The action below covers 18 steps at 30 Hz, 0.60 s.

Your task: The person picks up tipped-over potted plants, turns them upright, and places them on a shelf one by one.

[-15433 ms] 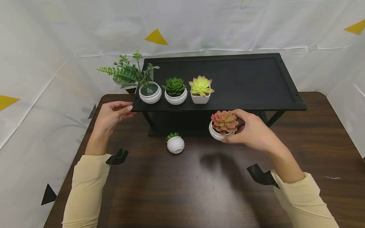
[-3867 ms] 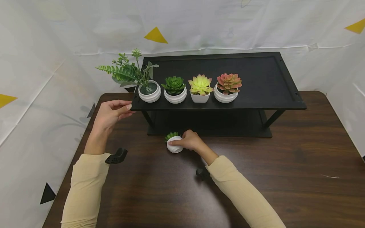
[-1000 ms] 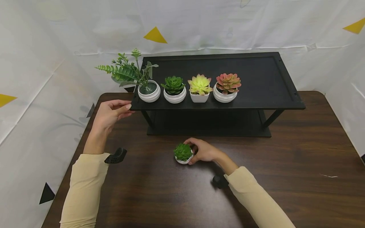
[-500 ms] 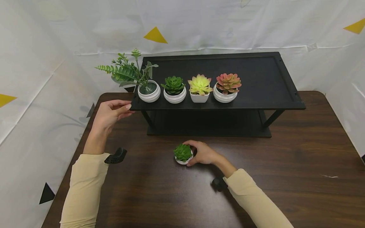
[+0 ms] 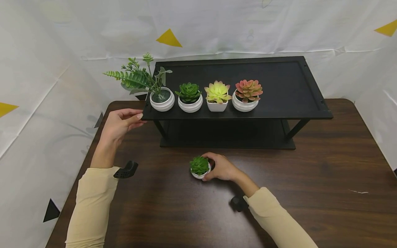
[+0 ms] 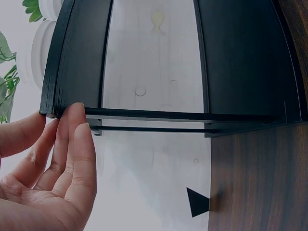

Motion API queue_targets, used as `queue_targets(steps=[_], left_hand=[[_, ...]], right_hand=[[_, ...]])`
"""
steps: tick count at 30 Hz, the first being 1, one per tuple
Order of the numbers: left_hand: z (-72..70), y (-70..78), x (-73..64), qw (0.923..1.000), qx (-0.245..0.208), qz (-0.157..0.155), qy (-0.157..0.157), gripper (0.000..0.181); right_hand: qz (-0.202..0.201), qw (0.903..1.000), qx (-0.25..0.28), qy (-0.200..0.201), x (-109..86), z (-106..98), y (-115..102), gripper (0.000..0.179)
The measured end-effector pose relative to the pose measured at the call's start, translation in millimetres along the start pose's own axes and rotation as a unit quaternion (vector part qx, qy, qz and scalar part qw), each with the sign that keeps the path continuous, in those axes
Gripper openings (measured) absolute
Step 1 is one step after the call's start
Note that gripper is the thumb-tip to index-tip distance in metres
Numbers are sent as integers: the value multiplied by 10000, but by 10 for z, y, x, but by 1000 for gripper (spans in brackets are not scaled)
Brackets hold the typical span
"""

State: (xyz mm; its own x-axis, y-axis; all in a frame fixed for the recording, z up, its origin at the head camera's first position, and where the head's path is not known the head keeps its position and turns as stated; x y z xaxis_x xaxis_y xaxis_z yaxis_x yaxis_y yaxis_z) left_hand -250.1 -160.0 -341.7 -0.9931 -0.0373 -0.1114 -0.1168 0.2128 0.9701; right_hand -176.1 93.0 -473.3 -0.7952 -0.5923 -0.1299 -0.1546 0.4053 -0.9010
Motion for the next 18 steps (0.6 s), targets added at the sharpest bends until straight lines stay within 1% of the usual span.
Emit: queue_targets(steps=[8, 14, 18], left_hand=[[2, 7, -5, 10000, 5, 16, 2, 27], [5, 15, -6, 10000, 13, 46, -38, 28], [0, 2, -2, 10000, 14, 30, -8, 26]], right_hand=[[375, 9987, -183, 277, -104, -88, -10, 69], [566, 9975, -18, 422, -197, -157, -26, 69], [584, 9973, 26, 449, -246, -182, -57, 69]])
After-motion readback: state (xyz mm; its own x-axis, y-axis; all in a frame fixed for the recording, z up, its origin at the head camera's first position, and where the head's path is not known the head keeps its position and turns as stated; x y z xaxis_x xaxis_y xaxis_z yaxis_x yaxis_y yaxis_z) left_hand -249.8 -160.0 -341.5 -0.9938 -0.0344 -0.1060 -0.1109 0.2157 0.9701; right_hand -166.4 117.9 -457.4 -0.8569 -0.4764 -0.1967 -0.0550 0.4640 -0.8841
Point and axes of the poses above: each hand's wrist, its own x-axis towards the middle knuckle, its own z-axis out of the palm, y = z × x, the point moved 10 cm from there along x, towards the middle knuckle
